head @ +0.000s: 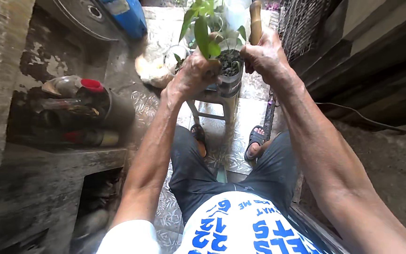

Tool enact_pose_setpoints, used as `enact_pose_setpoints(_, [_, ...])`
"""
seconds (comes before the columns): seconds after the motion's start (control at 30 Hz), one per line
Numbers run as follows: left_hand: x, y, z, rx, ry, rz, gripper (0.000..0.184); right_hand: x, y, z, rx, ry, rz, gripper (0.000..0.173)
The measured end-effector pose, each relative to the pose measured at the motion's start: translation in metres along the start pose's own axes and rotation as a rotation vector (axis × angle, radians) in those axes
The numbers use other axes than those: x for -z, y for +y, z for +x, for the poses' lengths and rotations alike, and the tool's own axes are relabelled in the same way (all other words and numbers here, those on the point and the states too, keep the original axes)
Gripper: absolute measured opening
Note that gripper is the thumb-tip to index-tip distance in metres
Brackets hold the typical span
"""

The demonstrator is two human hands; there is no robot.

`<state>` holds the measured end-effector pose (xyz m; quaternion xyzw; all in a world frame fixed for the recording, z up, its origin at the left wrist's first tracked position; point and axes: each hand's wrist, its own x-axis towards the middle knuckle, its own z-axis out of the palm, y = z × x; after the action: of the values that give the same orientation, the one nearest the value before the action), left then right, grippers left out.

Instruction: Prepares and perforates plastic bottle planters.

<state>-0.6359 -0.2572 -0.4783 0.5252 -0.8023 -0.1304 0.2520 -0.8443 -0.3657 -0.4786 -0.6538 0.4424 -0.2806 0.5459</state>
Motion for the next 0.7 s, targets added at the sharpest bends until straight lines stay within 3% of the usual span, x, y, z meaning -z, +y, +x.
enact_pose_setpoints(0.17, [-0.020, 0.001, -0.006, -0.076, 0.197, -0.074, 0.020, -0.006, -0.008, 0.015, 0.062, 0.011, -0.120, 0.041])
enact_pose_setpoints(0.4, [-0.047, 0.011, -0.009, 0.045, 0.361, -0.117, 0.013, -0.001, -0.001, 0.011, 0.024, 0.090, -0.159, 0.047])
enact_pose_setpoints(0.57, [-0.054, 0.011, -0.005, 0.102, 0.390, -0.108, 0.013, 0.029, 0.010, -0.045, 0.014, 0.248, -0.266, 0.042])
enact_pose_setpoints(0.7, [-0.059, 0.017, -0.002, 0.203, 0.427, -0.026, 0.020, 0.043, 0.054, -0.111, -0.162, 0.220, -0.306, 0.043])
